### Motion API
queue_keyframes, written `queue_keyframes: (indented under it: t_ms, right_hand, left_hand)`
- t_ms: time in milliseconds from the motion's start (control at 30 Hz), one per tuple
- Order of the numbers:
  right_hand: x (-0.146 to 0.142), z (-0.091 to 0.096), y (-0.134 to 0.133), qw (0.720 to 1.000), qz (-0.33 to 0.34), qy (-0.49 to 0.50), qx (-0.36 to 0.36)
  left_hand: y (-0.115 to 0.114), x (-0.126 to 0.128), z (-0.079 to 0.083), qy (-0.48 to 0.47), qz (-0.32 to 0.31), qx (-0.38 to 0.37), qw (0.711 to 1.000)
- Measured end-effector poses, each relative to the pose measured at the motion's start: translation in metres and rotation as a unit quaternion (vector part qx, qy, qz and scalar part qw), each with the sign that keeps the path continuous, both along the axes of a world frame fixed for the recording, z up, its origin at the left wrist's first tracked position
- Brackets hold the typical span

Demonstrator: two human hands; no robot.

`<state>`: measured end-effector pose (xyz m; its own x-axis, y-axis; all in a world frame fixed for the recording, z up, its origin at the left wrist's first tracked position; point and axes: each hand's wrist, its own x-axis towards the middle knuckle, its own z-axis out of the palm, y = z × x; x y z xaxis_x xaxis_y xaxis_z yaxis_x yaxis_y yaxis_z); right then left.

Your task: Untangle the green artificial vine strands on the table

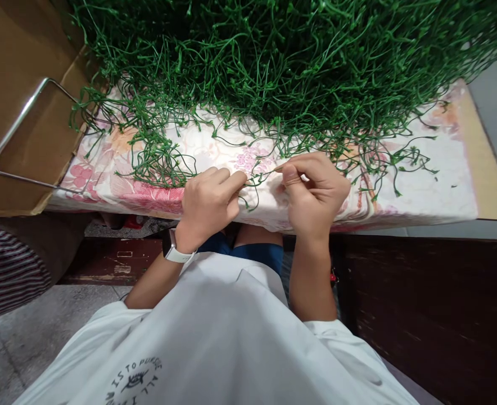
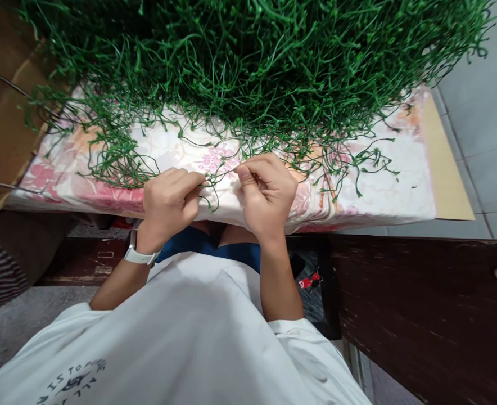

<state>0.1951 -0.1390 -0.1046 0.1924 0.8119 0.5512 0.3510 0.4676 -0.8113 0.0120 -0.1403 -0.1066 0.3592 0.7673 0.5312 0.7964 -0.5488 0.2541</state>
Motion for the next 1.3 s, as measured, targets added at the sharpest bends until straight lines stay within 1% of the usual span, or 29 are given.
queue_keyframes:
  t_ms: [67,133,200,233,267,400,500,567,667,767,833,933,1000,1033,1100,1200,1267,1300]
  right_hand:
    - [-0.002,-0.002,0.000,1.000,-0.020,0.021,-0.009]
    - [-0.001,-0.003,0.003,0.995,-0.055,0.082,-0.010]
    - [0.002,-0.004,0.006,0.982,-0.089,0.167,0.004]
    - [0.003,-0.004,0.007,0.977,-0.101,0.190,0.008]
    - [0.004,-0.004,0.008,0.976,-0.103,0.191,0.008]
    - [0.001,-0.004,0.002,0.992,-0.080,0.084,-0.043]
    - [0.001,-0.007,-0.001,0.993,-0.077,0.060,-0.067]
    - [0.003,-0.010,0.000,0.995,-0.079,0.037,-0.055]
    - [0.009,-0.012,0.002,0.996,-0.071,-0.045,-0.014]
    - [0.011,-0.008,0.001,0.983,-0.075,-0.167,0.020]
    - [0.008,-0.004,-0.001,0.969,-0.071,-0.237,0.018]
    - [0.002,0.000,-0.004,0.952,-0.023,-0.307,-0.002]
    - [-0.001,-0.001,-0.004,0.945,0.003,-0.326,-0.004]
    - [-0.002,-0.002,-0.003,0.947,0.008,-0.322,-0.003]
    - [-0.001,-0.004,-0.002,0.960,-0.008,-0.279,0.005]
    - [0.005,-0.006,0.003,0.988,-0.056,-0.143,0.004]
    - [0.012,-0.004,0.008,0.996,-0.063,-0.068,-0.015]
    - [0.016,-0.003,0.011,0.996,-0.063,-0.051,-0.022]
  left_hand:
    - [0.000,0.001,-0.001,0.016,-0.001,0.020,1.000]
    - [0.000,0.000,-0.003,0.016,-0.002,0.046,0.999]
    - [-0.001,-0.003,-0.005,0.003,-0.004,0.074,0.997]
    - [-0.001,-0.005,-0.006,-0.010,-0.006,0.084,0.996]
    - [-0.002,-0.006,-0.007,-0.024,-0.007,0.087,0.996]
    - [-0.002,-0.007,-0.007,-0.072,0.011,0.053,0.996]
    - [-0.001,-0.003,-0.006,-0.102,0.011,0.043,0.994]
    - [0.000,-0.001,-0.006,-0.124,0.015,0.038,0.992]
    - [0.000,0.002,-0.005,-0.141,0.058,0.013,0.988]
    - [0.000,0.004,-0.004,-0.154,0.092,-0.012,0.984]
    - [0.000,0.004,-0.004,-0.169,0.099,-0.016,0.981]
    - [0.001,0.004,-0.006,-0.175,0.097,-0.021,0.980]
    - [0.001,0.003,-0.008,-0.174,0.092,-0.020,0.980]
    - [0.001,0.002,-0.008,-0.175,0.088,-0.018,0.981]
    - [0.001,0.001,-0.007,-0.181,0.082,-0.017,0.980]
    - [0.000,0.000,-0.003,-0.212,0.067,-0.029,0.975]
    - [-0.001,0.000,0.001,-0.249,0.058,-0.050,0.966]
    - [-0.001,-0.001,0.003,-0.270,0.055,-0.063,0.959]
